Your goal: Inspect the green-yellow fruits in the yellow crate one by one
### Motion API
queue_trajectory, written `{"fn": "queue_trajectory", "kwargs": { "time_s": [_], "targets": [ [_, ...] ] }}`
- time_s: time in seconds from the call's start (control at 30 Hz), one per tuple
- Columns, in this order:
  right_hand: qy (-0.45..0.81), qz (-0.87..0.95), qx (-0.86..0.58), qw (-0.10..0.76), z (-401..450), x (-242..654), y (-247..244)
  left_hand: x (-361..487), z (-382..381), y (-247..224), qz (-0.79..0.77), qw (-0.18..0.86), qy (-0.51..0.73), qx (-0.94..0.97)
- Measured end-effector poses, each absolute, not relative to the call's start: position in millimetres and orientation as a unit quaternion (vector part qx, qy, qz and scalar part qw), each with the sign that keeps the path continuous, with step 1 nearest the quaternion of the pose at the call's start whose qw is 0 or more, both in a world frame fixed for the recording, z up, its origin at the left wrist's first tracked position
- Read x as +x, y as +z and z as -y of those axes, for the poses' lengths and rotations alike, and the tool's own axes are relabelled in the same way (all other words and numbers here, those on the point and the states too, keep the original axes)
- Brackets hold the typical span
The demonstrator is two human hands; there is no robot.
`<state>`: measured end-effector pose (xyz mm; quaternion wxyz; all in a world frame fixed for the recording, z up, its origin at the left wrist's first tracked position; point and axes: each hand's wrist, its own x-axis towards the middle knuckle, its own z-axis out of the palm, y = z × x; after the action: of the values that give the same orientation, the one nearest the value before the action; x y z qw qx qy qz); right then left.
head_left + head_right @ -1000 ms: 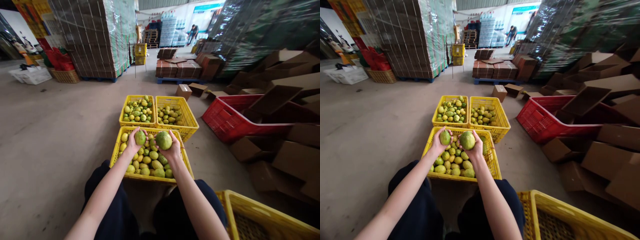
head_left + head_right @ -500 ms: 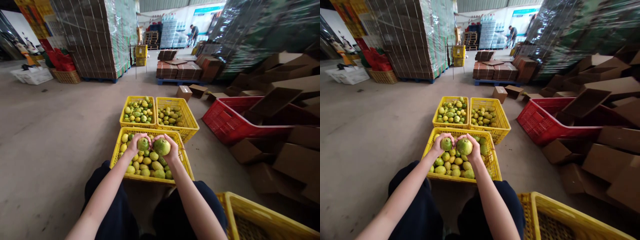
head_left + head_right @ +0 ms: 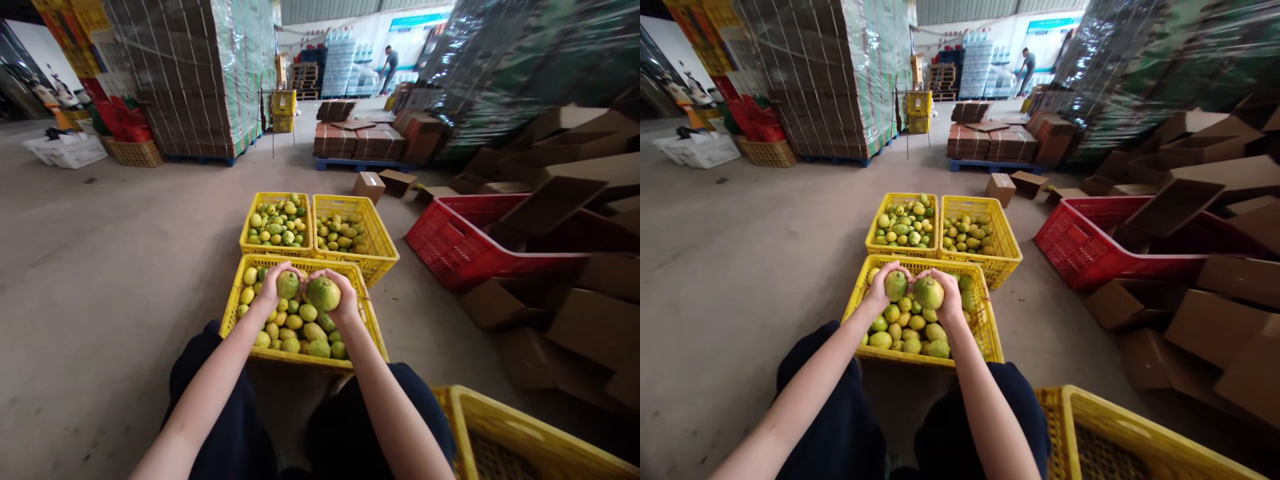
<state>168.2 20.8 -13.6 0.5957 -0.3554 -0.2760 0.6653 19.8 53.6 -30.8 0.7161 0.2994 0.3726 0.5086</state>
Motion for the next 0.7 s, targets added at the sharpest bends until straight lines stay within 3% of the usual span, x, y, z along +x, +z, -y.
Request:
{"fn": "queue_trajectory", "kwargs": {
  "time_s": [0.3, 0.7],
  "targets": [
    [0.718, 0.076, -0.414, 0.554, -31, 166, -18, 19, -62, -26, -0.385, 0.718, 0.577, 0.063],
    [0.689, 0.025, -0.428, 0.584, -31, 166, -16, 14, -62, -27, -0.346, 0.751, 0.556, 0.089]
  ]
}}
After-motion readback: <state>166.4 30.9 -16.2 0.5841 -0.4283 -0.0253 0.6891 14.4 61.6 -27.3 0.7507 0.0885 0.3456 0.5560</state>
